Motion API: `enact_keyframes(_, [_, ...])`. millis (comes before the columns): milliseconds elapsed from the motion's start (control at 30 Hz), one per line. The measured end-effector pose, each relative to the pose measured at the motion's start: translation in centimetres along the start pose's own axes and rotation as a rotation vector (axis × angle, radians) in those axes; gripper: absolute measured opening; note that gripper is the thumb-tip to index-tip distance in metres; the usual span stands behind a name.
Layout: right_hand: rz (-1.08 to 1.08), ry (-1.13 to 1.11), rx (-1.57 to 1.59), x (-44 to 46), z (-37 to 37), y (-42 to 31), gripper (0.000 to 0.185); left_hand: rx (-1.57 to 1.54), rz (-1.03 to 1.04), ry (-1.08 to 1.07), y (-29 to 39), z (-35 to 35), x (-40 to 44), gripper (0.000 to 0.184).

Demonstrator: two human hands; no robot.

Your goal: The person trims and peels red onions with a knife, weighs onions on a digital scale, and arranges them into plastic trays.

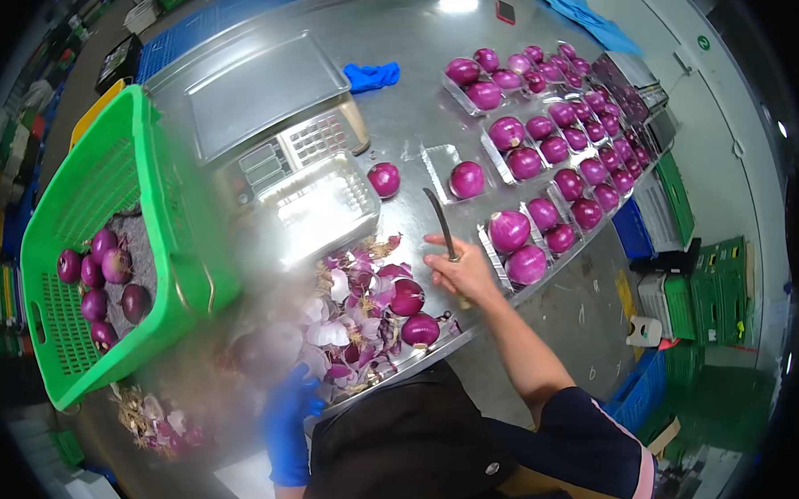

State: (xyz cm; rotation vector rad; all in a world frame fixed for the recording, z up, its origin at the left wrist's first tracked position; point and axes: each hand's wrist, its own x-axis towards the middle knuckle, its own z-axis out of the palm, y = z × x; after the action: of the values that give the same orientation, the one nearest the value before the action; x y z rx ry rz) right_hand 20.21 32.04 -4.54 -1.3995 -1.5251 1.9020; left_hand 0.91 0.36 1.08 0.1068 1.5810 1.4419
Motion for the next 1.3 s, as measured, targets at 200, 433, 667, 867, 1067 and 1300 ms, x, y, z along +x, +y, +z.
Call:
enact_keyframes(200, [-0.238,-0.064,-0.197,-1.6,1.3,2.8,0.028,0.145,0.302,-0.039,4.4,7.2,3.9,0.050])
enact_keyframes(433, [-0.085,0.038,-0.119,-4.6,-0.1,2.7,0.040,0.906,0.821,-0.302,9.5,19.6,16.2,0.059])
enact_keyframes(667, [-0.079,0.087,0.017,-3.9,-2.9,4.8,0.045,1.781,0.910,-0.150,4.1,26.8,31.9,0.066])
enact_keyframes(867, [-0.017,0.057,0.117,-1.7,-4.4,3.3,0.039,1.819,0.582,-0.324,5.0,28.4,36.8,0.043])
enact_keyframes(1067, [-0.064,0.313,0.283,2.0,-4.2,2.5,0.056,1.043,0.725,-0.440,10.6,33.7,32.9,0.075])
enact_keyframes(1300, [0.075,0.396,0.534,6.7,-3.5,2.4,0.079,1.259,0.875,-0.541,4.5,36.8,35.6,0.077])
